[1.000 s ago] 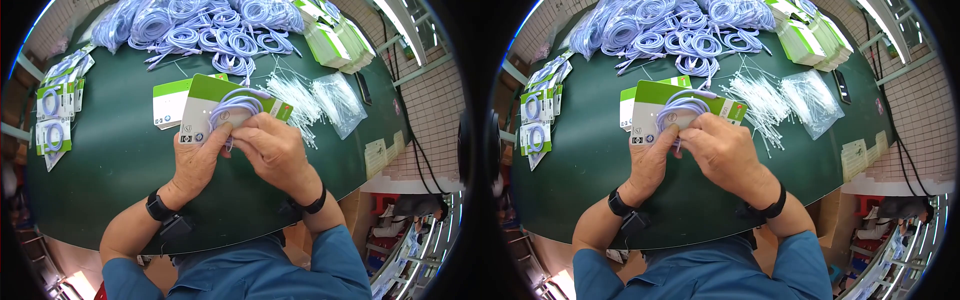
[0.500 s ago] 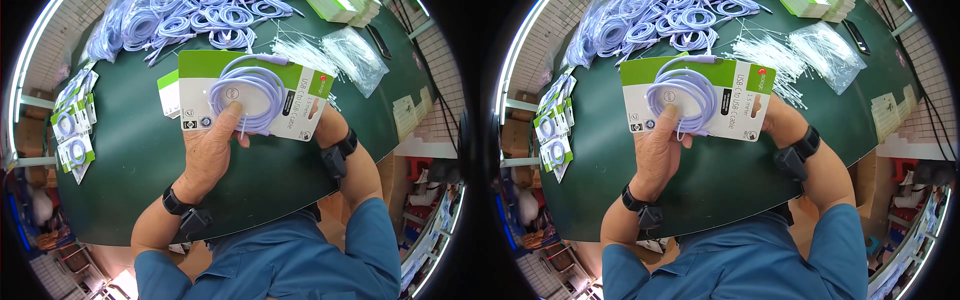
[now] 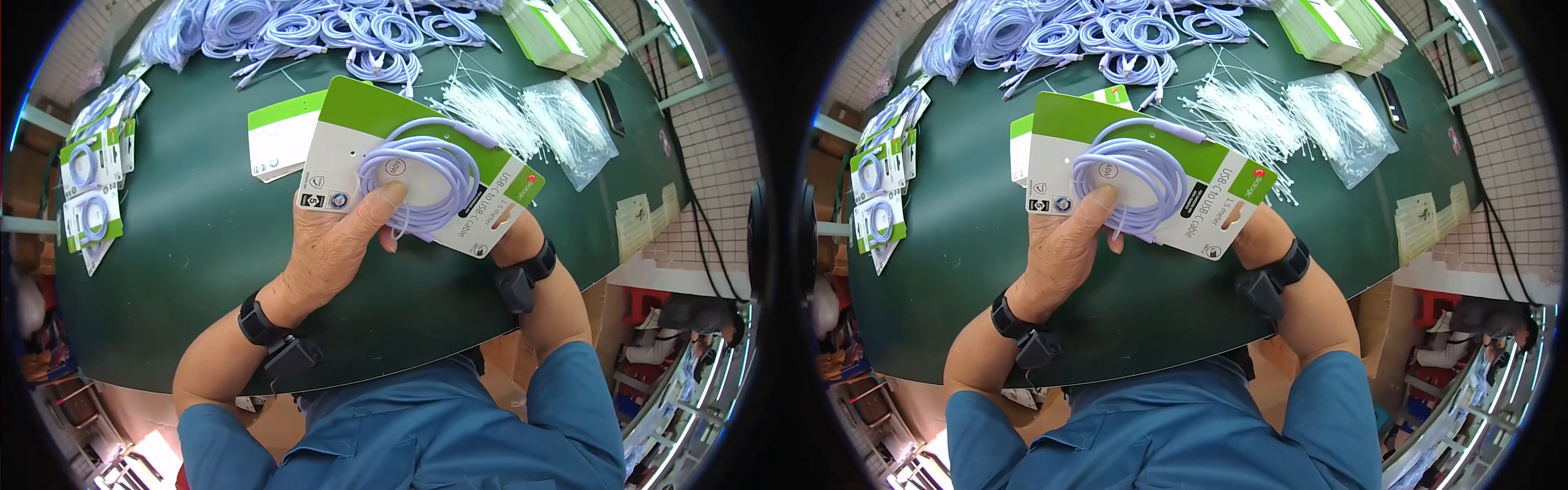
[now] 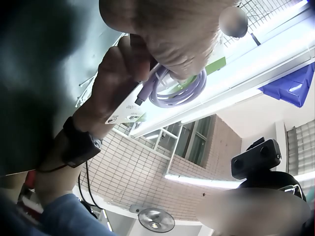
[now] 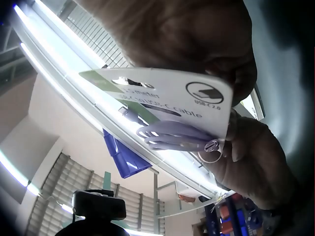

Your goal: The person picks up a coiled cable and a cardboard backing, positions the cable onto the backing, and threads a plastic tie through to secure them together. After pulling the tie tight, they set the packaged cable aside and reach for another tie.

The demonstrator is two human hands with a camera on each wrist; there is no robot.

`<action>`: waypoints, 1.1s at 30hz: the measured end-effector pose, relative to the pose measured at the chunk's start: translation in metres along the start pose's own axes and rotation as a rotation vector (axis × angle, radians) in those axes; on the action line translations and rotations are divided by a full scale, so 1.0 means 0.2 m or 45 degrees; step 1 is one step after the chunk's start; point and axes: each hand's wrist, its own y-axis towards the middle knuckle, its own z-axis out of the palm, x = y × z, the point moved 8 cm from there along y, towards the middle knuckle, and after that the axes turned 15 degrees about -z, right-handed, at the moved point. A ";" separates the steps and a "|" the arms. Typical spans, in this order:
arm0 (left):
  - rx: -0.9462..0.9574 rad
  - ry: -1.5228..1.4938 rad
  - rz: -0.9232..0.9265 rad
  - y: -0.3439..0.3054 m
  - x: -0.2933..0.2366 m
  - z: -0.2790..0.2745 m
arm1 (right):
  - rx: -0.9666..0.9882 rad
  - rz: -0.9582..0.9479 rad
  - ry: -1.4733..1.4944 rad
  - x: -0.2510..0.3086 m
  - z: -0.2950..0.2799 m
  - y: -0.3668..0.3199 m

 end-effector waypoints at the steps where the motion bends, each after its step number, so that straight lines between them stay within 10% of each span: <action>1: 0.003 0.015 -0.028 0.00 0.01 0.00 | -0.014 0.014 -0.001 -0.01 -0.01 0.00; 13: 0.041 0.044 -0.107 0.00 0.01 0.03 | 0.091 -0.086 -0.154 0.00 0.09 0.07; 16: 0.003 0.065 -0.129 0.00 0.01 0.03 | 0.327 -0.666 -1.056 0.16 0.22 0.10; 20: -0.025 0.024 -0.164 0.02 0.03 0.03 | 0.047 -0.267 -0.206 0.00 0.11 0.10; 33: -0.095 -0.011 -0.375 0.03 0.09 -0.02 | 0.241 -0.540 -0.333 0.10 0.07 0.28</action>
